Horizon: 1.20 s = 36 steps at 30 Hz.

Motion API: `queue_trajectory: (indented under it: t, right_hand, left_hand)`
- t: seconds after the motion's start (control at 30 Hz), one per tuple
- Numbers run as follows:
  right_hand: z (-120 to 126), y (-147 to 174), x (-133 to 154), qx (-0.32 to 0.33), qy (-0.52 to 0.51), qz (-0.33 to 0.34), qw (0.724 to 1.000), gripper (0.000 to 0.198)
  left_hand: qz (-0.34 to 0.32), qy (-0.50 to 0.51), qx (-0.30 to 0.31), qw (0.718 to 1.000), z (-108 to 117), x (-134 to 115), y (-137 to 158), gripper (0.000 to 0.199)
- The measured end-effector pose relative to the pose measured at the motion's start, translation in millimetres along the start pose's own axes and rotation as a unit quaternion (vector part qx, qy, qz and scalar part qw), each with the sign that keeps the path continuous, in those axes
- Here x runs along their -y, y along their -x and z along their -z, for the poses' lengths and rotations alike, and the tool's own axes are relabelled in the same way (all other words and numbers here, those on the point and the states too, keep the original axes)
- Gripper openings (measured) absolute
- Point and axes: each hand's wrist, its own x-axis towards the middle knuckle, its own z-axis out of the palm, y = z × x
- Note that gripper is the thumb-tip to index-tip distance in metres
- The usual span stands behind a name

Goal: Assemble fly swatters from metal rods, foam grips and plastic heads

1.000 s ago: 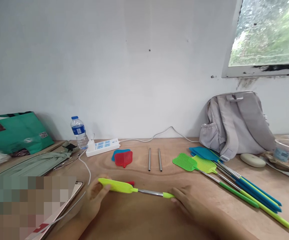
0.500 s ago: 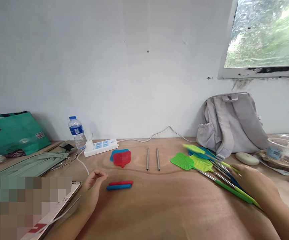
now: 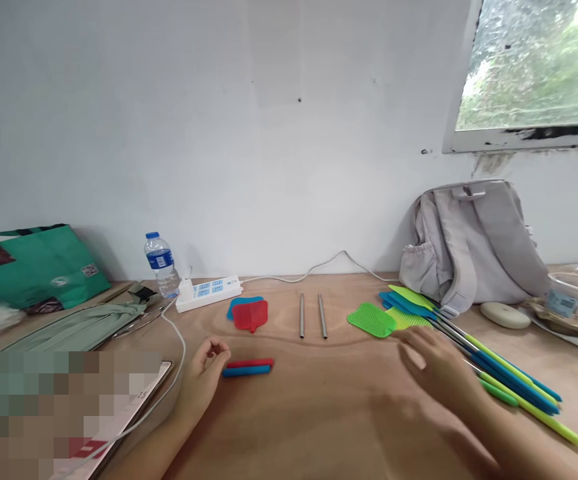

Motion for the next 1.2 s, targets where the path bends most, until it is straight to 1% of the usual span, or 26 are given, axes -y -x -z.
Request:
queue_trajectory:
  t: [0.07,0.1,0.17,0.23,0.3,0.4,0.5,0.63,0.77,0.83,0.87,0.97,1.07,1.13,1.2]
  right_hand:
    - [-20.8,-9.6,17.8,0.062,-0.057,0.054,0.995,0.021]
    - [-28.9,-12.3,27.8,0.098,-0.080,0.080,0.989,0.021]
    - [-41.8,-17.3,45.5,0.143,-0.106,0.103,0.979,0.021]
    - [-53.6,-25.9,56.3,0.166,-0.113,0.101,0.974,0.020]
    - [-66.2,-39.0,59.7,0.171,-0.120,0.074,0.975,0.019]
    - [-83.4,-60.3,57.2,0.173,-0.146,-0.005,0.974,0.019]
    - [-92.3,-72.0,52.9,0.180,-0.170,-0.075,0.966,0.018]
    - [-93.0,-69.6,48.5,0.183,-0.178,-0.112,0.960,0.014]
    - [-90.6,-63.6,45.6,0.177,-0.198,-0.152,0.952,0.012]
    - [-90.5,-62.9,44.7,0.149,-0.265,-0.188,0.934,0.013]
    - [-91.0,-63.1,44.2,0.130,-0.307,-0.209,0.919,0.014]
    - [-94.4,-64.6,42.6,0.065,-0.417,-0.285,0.861,0.017]
    - [-96.0,-63.4,43.1,0.011,-0.463,-0.346,0.816,0.024]
    - [-92.5,-58.5,48.0,-0.006,-0.499,-0.364,0.787,0.030]
    - [-84.6,-49.3,58.4,-0.007,-0.560,-0.371,0.741,0.032]
  left_hand:
    - [-0.039,-0.052,0.026,0.998,-0.2,-2.0,0.3,0.004]
    - [-0.057,-0.076,0.038,0.995,-0.2,-3.9,0.5,0.006]
    - [-0.078,-0.114,0.055,0.989,-0.1,-8.5,1.4,0.013]
    - [-0.084,-0.141,0.072,0.984,-0.3,-12.4,2.5,0.016]
    - [-0.087,-0.160,0.098,0.978,-0.9,-13.9,3.7,0.017]
    - [-0.097,-0.175,0.129,0.971,-2.6,-12.8,5.2,0.018]
    - [-0.099,-0.183,0.152,0.966,-3.9,-12.2,6.7,0.019]
    - [-0.095,-0.202,0.184,0.957,-3.7,-14.9,8.4,0.019]
    - [-0.100,-0.210,0.196,0.953,-3.2,-18.1,8.8,0.016]
    - [-0.109,-0.207,0.203,0.951,-3.3,-18.5,8.7,0.015]
    - [-0.116,-0.205,0.207,0.950,-3.4,-18.5,8.8,0.015]
    - [-0.137,-0.183,0.234,0.945,-3.4,-17.8,10.5,0.017]
    - [-0.149,-0.161,0.283,0.934,-2.9,-17.6,13.5,0.017]
    - [-0.155,-0.157,0.311,0.924,-3.0,-18.3,15.2,0.014]
    - [-0.164,-0.151,0.332,0.917,-3.6,-19.8,16.7,0.013]
